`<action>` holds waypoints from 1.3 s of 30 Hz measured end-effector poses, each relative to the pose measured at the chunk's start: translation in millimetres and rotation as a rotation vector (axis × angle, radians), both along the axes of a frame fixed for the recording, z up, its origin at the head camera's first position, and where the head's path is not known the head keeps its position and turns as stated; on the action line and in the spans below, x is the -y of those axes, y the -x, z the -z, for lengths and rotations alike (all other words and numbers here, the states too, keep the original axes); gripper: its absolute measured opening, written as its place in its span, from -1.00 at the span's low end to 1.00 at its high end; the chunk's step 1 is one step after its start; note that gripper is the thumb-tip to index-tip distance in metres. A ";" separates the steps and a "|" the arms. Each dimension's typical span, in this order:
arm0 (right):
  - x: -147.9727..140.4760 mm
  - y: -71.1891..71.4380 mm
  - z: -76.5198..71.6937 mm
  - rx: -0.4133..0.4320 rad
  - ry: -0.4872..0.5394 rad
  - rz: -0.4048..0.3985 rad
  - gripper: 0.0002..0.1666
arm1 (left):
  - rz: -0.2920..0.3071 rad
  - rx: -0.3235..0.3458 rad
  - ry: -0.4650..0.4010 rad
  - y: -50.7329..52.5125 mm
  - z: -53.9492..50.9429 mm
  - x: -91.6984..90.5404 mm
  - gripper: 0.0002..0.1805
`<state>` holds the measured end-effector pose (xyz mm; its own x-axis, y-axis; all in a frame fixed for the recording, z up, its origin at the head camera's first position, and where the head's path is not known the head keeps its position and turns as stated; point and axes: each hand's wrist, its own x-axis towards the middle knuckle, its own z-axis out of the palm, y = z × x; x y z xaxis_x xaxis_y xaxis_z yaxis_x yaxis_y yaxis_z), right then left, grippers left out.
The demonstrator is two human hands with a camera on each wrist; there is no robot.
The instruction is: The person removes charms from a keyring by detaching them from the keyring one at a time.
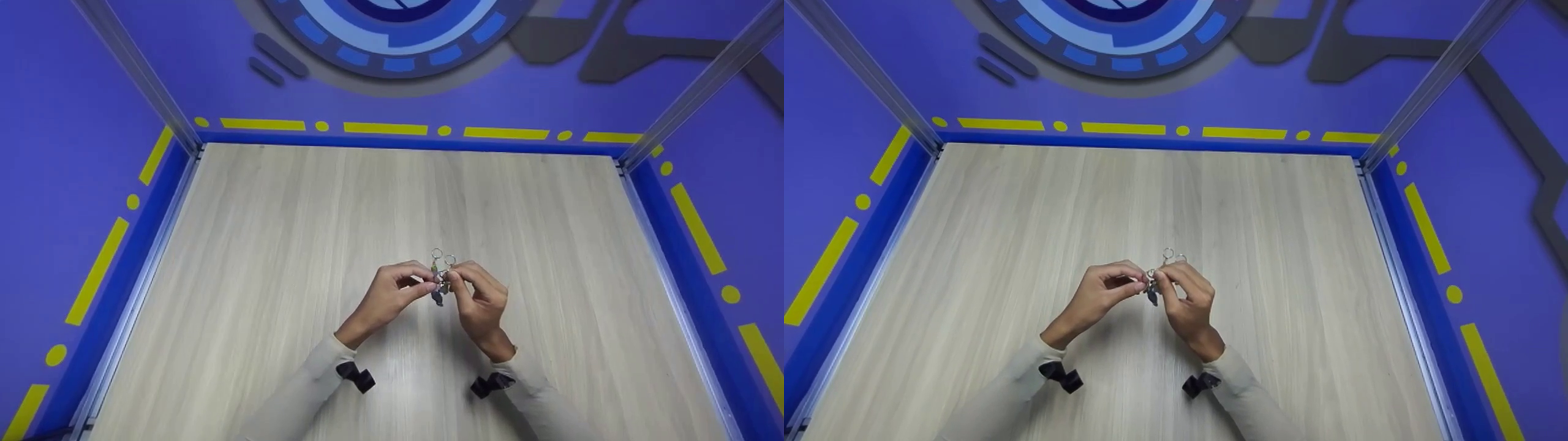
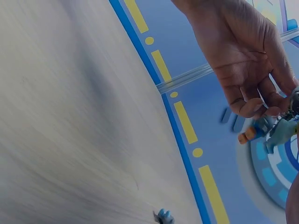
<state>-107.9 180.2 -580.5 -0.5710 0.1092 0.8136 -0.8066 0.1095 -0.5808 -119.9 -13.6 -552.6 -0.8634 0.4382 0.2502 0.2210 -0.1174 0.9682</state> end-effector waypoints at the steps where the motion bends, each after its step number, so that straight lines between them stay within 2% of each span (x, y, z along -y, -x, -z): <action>1: 0.5 -0.3 0.3 0.000 0.002 0.003 -0.84 | -0.001 -0.002 -0.005 -0.2 0.4 -0.3 -0.90; 5: 1.8 -1.3 1.4 0.001 0.008 0.009 -0.82 | -0.024 -0.006 -0.011 -0.7 1.4 -1.1 -0.92; 9: 1.1 -2.7 2.4 0.023 -0.011 0.024 -0.80 | -0.085 -0.005 0.013 -1.7 0.1 -0.9 -0.93; 14: -1.3 -4.5 4.5 0.045 -0.067 0.048 -0.68 | -0.155 -0.026 0.030 -2.6 -3.5 -1.3 -0.92; 20: -2.3 -4.6 5.5 0.057 -0.085 0.069 -0.65 | -0.205 -0.113 0.074 -3.0 -5.2 -2.6 -0.94; 26: -2.9 -4.5 4.9 0.060 -0.108 0.089 -0.65 | -0.257 -0.242 0.131 -2.2 -6.0 -3.9 -0.95; 31: -4.4 -4.7 5.1 0.074 -0.135 0.090 -0.66 | -0.270 -0.337 0.146 -1.8 -6.9 -5.6 -0.94; 39: -6.1 -6.8 4.5 0.094 -0.167 0.087 -0.67 | -0.270 -0.420 0.191 -1.9 -7.3 -7.3 -0.92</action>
<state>-101.1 186.3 -585.0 -0.6397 0.0295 0.7681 -0.7330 0.2774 -0.6211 -118.0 -6.3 -545.2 -0.7945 0.2856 0.5359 0.5918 0.1665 0.7887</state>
